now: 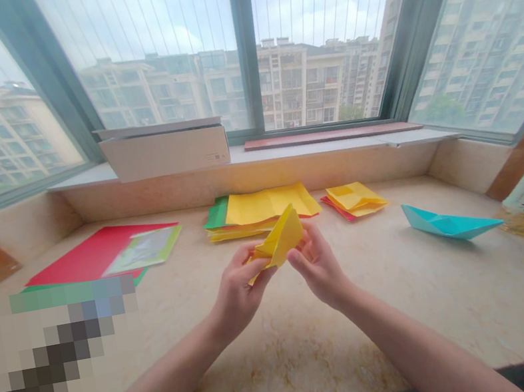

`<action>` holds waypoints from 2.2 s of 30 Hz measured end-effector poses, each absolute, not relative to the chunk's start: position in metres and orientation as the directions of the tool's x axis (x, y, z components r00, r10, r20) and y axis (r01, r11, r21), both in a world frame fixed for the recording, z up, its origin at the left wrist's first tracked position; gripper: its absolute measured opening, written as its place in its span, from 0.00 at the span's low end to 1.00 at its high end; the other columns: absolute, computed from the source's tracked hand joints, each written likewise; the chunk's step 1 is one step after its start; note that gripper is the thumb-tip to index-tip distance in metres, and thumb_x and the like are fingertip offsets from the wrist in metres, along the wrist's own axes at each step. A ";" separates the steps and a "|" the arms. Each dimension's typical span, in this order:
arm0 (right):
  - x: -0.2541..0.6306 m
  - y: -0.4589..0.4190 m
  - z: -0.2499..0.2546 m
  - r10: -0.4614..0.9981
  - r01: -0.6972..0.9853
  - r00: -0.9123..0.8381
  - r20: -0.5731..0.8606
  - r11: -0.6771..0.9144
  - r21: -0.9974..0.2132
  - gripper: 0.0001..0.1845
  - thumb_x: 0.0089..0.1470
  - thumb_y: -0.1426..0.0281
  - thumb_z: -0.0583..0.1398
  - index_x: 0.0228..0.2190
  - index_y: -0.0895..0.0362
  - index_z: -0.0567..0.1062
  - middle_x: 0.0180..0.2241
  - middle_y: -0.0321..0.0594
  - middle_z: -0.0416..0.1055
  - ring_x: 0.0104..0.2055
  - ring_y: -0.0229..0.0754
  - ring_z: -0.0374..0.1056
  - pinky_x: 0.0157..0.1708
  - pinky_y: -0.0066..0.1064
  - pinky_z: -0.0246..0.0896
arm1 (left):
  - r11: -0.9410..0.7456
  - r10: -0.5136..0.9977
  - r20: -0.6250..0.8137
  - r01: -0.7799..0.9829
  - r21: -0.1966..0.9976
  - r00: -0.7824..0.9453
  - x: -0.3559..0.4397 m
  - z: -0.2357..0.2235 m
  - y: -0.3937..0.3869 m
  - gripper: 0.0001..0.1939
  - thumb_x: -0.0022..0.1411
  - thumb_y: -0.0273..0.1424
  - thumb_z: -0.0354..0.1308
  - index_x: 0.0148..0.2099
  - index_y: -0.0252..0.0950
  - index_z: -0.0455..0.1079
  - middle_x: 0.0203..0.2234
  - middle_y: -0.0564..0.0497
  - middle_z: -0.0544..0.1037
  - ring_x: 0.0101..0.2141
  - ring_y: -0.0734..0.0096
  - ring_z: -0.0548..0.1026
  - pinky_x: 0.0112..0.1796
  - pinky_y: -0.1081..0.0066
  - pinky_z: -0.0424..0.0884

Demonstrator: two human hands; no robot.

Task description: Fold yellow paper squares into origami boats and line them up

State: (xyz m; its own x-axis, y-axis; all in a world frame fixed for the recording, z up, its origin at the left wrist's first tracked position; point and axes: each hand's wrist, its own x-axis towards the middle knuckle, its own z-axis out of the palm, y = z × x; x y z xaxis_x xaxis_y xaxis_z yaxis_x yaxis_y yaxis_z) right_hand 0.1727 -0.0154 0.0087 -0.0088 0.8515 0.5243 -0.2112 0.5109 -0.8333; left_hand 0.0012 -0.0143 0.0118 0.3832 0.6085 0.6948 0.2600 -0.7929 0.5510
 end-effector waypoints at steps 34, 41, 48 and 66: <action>0.184 -0.006 0.009 0.931 0.115 -0.045 0.363 0.365 -0.924 0.29 0.57 0.46 0.56 0.19 0.57 0.68 0.12 0.31 0.60 0.14 0.32 0.54 0.13 0.24 0.43 | -0.031 0.810 -0.017 0.072 0.997 0.586 0.005 0.008 -0.011 0.19 0.59 0.41 0.63 0.45 0.32 0.66 0.31 0.46 0.79 0.19 0.76 0.74 0.19 0.77 0.69; 0.186 -0.014 0.009 0.827 0.044 -0.484 0.285 0.349 -0.936 0.27 0.60 0.49 0.55 0.24 0.59 0.73 0.18 0.35 0.67 0.18 0.34 0.61 0.17 0.24 0.54 | 0.037 0.719 -0.047 0.030 0.999 0.694 -0.002 0.005 -0.010 0.25 0.62 0.49 0.59 0.48 0.31 0.67 0.35 0.40 0.80 0.21 0.71 0.78 0.19 0.78 0.69; 0.179 -0.014 0.003 0.896 0.149 -0.277 0.347 0.397 -0.906 0.27 0.61 0.52 0.55 0.19 0.57 0.69 0.16 0.33 0.63 0.18 0.33 0.57 0.17 0.25 0.49 | 0.073 0.797 -0.131 0.121 0.990 0.590 0.003 0.008 -0.010 0.32 0.59 0.57 0.54 0.42 0.30 0.69 0.29 0.43 0.81 0.14 0.73 0.74 0.13 0.79 0.62; 0.176 -0.011 0.001 0.944 0.200 -0.203 0.260 0.300 -0.933 0.34 0.59 0.43 0.50 0.15 0.55 0.60 0.14 0.31 0.53 0.17 0.33 0.48 0.18 0.28 0.42 | 0.084 0.781 -0.113 0.077 0.994 0.615 -0.002 0.010 -0.006 0.34 0.61 0.60 0.48 0.40 0.30 0.70 0.20 0.48 0.76 0.12 0.74 0.70 0.13 0.78 0.60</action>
State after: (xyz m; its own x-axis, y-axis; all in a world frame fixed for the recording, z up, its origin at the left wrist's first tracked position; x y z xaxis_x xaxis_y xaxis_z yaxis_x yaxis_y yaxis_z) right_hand 0.1764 -0.0109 0.0014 -0.2033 0.9441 0.2596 0.2000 0.2995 -0.9329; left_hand -0.0023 -0.0061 0.0103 0.6146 0.7807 -0.1131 0.0767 0.0835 0.9935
